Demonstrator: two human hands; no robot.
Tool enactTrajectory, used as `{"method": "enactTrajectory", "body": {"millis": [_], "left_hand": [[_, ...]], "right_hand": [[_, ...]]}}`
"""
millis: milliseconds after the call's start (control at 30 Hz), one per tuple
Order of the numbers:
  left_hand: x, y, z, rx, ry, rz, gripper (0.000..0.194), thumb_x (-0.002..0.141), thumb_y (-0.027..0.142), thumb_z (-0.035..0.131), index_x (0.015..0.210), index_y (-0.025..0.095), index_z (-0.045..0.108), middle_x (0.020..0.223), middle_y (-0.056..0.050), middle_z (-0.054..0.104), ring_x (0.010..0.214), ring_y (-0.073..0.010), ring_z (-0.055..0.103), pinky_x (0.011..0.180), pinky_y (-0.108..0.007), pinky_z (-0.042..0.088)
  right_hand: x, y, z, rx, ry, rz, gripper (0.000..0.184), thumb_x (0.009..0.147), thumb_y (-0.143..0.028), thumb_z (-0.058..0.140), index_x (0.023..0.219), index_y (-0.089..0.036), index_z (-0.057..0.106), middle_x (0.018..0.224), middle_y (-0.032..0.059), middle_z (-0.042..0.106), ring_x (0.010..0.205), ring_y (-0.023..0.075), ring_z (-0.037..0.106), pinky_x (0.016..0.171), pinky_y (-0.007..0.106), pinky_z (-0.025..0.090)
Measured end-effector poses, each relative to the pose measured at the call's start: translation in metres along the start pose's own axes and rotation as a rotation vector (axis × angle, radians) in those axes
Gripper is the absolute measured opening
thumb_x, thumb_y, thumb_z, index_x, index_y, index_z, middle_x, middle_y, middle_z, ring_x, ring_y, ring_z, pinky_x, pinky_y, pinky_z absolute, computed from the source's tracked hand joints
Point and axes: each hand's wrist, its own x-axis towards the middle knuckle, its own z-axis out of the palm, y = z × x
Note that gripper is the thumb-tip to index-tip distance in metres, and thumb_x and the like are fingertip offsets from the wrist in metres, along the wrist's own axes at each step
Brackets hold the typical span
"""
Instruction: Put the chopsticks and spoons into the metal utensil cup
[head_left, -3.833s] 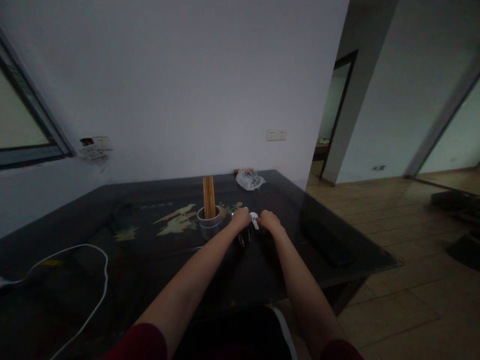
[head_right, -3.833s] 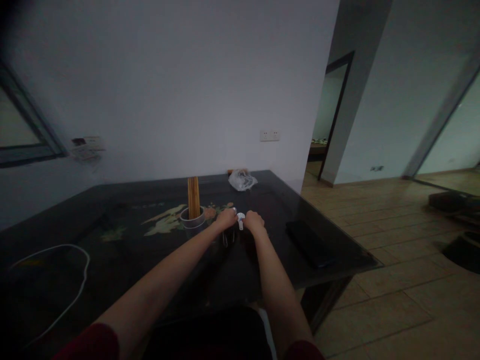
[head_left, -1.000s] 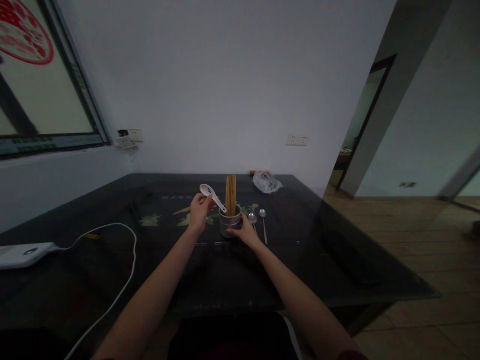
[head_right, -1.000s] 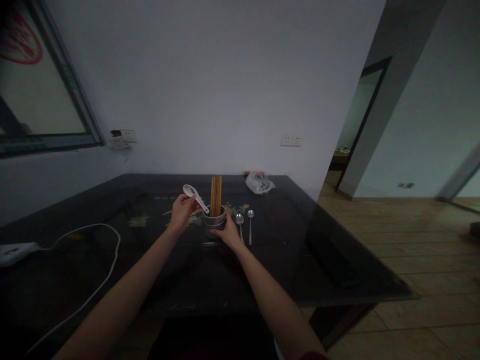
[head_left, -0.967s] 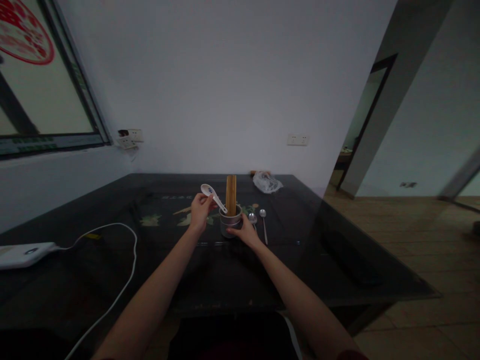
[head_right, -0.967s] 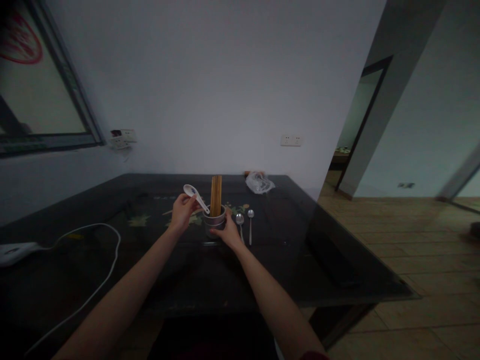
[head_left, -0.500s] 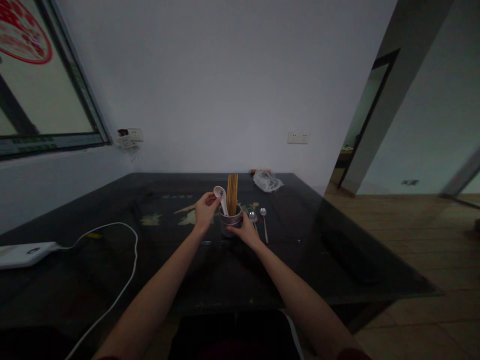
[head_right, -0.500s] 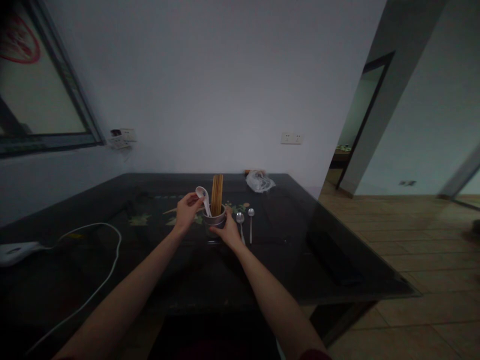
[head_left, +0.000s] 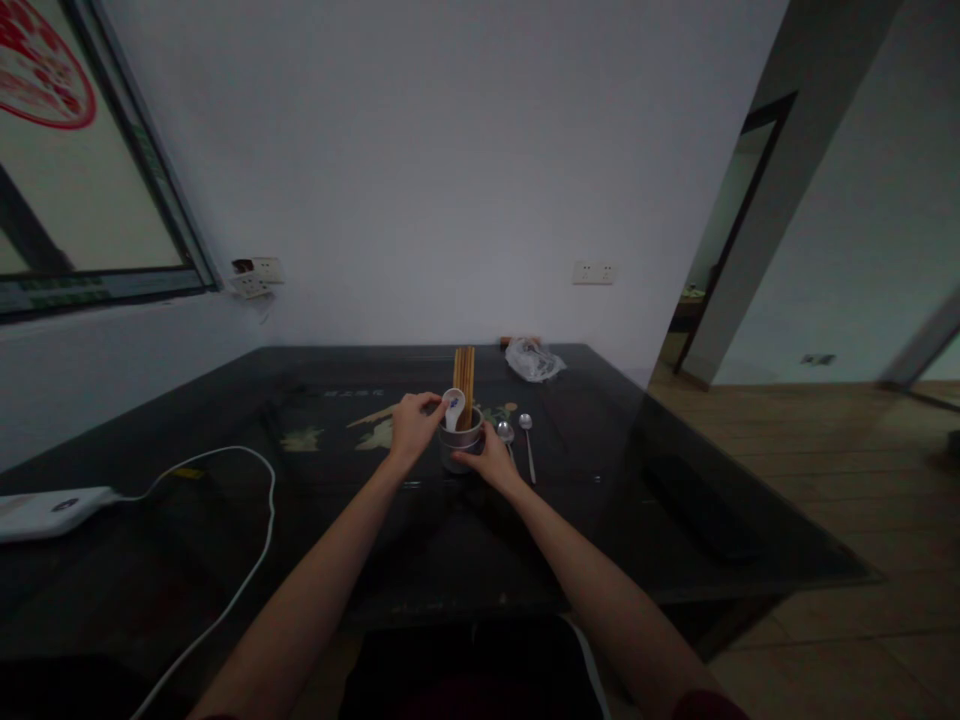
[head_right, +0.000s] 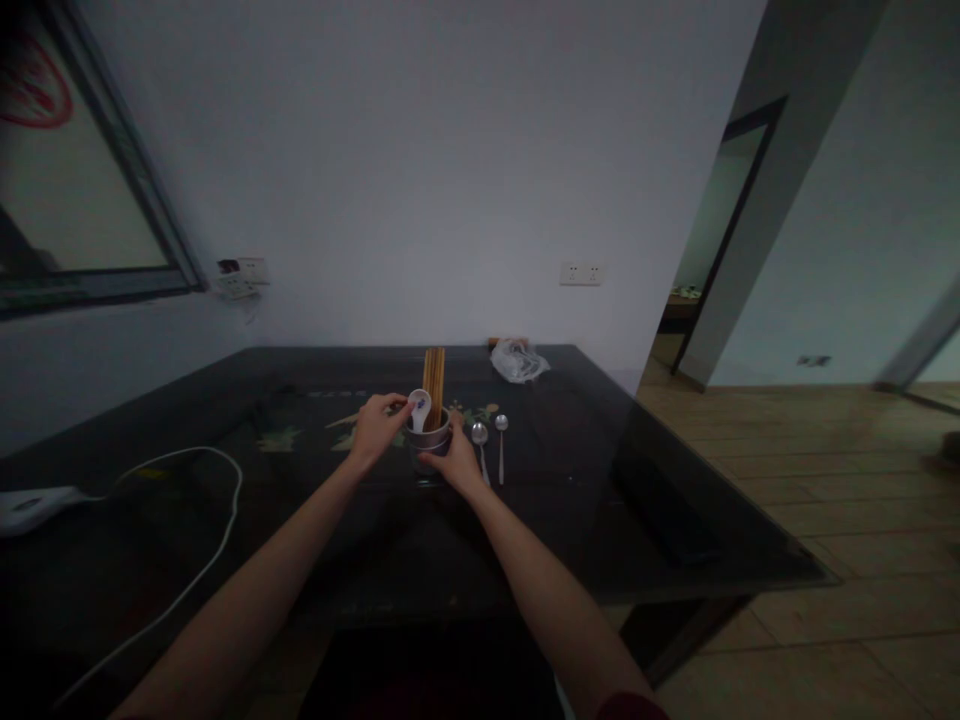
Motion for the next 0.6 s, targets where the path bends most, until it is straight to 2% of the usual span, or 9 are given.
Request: {"method": "enactTrajectory", "body": {"millis": [100,200,400,600], "left_hand": [[-0.0002,-0.0029,0.0020,0.121,0.018,0.057,0.022,0.079,0.038,0.058,0.072,0.019,0.067,0.084,-0.006,0.067,0.085,-0.0227,0.056,0.080,-0.036,0.041],[-0.0010,-0.0059,0.0046,0.178,0.003,0.049,0.021,0.080,0.037,0.057,0.073,0.020,0.067,0.086,-0.006,0.065,0.088,-0.0231,0.055,0.081,-0.036,0.041],[-0.0022,-0.0084,0.0065,0.213,-0.053,0.043,0.021,0.081,0.037,0.056,0.076,0.020,0.066,0.089,-0.007,0.063,0.089,-0.0233,0.054,0.082,-0.036,0.040],[-0.0034,-0.0073,0.0059,0.214,-0.067,0.019,0.016,0.080,0.034,0.057,0.078,0.020,0.063,0.088,-0.006,0.062,0.088,-0.0225,0.053,0.081,-0.035,0.041]], "right_hand": [[-0.0001,0.0009,0.0001,-0.013,0.008,-0.004,0.085,0.056,-0.026,0.078,0.132,-0.018,0.039,0.119,0.0109,0.059,0.110,0.0257,0.056,0.096,0.041,0.041],[0.0003,0.0035,0.0010,-0.013,0.018,-0.017,0.086,0.056,-0.025,0.078,0.133,-0.019,0.039,0.120,0.0101,0.058,0.112,0.0255,0.055,0.098,0.042,0.041],[0.0004,0.0049,0.0008,0.012,0.002,-0.022,0.085,0.057,-0.026,0.077,0.132,-0.019,0.039,0.120,0.0099,0.057,0.114,0.0247,0.053,0.099,0.041,0.040],[-0.0015,0.0014,-0.0014,0.001,-0.011,0.002,0.077,0.058,-0.029,0.076,0.127,-0.019,0.043,0.115,0.0084,0.060,0.107,0.0234,0.057,0.093,0.038,0.043]]}}
